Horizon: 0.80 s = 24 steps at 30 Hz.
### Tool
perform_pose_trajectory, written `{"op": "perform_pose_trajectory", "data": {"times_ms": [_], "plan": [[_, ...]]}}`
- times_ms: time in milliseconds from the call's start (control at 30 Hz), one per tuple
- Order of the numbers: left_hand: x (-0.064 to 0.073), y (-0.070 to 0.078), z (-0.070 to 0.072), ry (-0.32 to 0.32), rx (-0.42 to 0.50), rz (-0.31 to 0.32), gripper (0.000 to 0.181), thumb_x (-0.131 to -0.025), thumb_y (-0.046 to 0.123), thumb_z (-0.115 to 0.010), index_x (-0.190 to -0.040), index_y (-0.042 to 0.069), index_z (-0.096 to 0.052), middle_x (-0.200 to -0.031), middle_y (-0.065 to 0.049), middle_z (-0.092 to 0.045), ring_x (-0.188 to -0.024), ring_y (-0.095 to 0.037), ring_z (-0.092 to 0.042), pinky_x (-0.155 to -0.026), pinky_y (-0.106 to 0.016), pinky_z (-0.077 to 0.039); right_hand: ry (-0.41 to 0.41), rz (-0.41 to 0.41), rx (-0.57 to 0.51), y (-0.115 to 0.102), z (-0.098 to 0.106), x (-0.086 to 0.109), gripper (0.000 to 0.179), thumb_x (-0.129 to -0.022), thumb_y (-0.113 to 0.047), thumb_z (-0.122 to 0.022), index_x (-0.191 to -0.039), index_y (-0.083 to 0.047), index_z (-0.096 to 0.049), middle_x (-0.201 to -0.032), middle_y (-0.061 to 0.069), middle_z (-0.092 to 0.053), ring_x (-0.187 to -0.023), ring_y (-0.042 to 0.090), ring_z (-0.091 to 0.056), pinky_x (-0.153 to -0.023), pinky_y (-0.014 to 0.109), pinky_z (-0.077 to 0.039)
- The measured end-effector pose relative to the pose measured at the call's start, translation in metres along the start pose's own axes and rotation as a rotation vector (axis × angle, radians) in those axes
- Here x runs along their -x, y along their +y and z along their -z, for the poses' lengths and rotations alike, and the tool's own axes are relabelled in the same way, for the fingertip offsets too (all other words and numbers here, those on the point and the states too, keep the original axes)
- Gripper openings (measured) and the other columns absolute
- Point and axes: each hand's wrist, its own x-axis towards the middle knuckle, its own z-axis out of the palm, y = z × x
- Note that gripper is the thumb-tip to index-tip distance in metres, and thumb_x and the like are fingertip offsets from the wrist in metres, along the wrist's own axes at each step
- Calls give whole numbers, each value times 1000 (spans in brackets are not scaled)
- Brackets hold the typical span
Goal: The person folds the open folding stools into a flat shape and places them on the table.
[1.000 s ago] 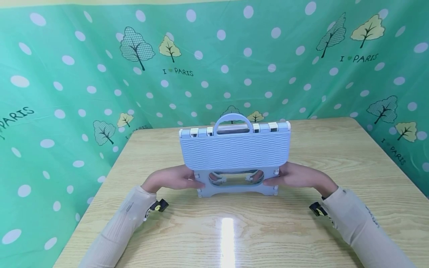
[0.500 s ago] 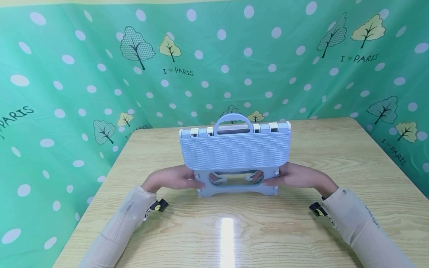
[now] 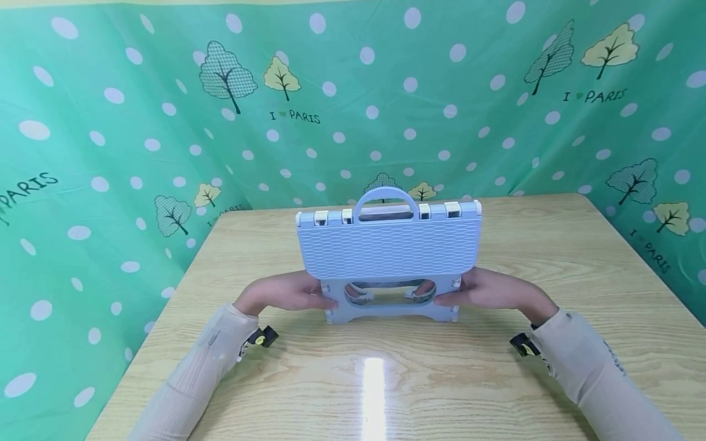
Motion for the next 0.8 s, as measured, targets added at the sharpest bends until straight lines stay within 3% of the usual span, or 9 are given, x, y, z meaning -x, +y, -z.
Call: {"op": "perform_pose_trajectory", "data": {"times_ms": [300, 433, 800], "plan": [[0, 1, 0, -7, -3, -1, 69, -99, 7, -59, -157, 12, -20, -147, -11, -50, -127, -17, -54, -101, -28, -48, 9, 5, -4, 3, 0, 1, 62, -96, -6, -65, -148, -13, -32, -127, 5, -64, -117, 13, -59, -95, 23, -47], [0, 1, 1, -13, 6, -2, 65, -99, 7, -59, -155, 12, -26, -146, -10, -51, -128, -18, -54, -102, -28, -47, 19, 22, -26, 5, -1, -1, 61, -94, -4, -67, -145, -14, -36, -123, 7, -66, -114, 15, -62, -91, 25, -50], [0, 0, 2, -15, 10, 8, 69, -99, 6, -59, -157, 12, -22, -148, -11, -49, -131, -20, -52, -105, -29, -45, 98, 55, -29, 2, -4, -4, 71, -88, 1, -73, -145, -7, -33, -119, 9, -68, -110, 16, -65, -88, 24, -51]]}}
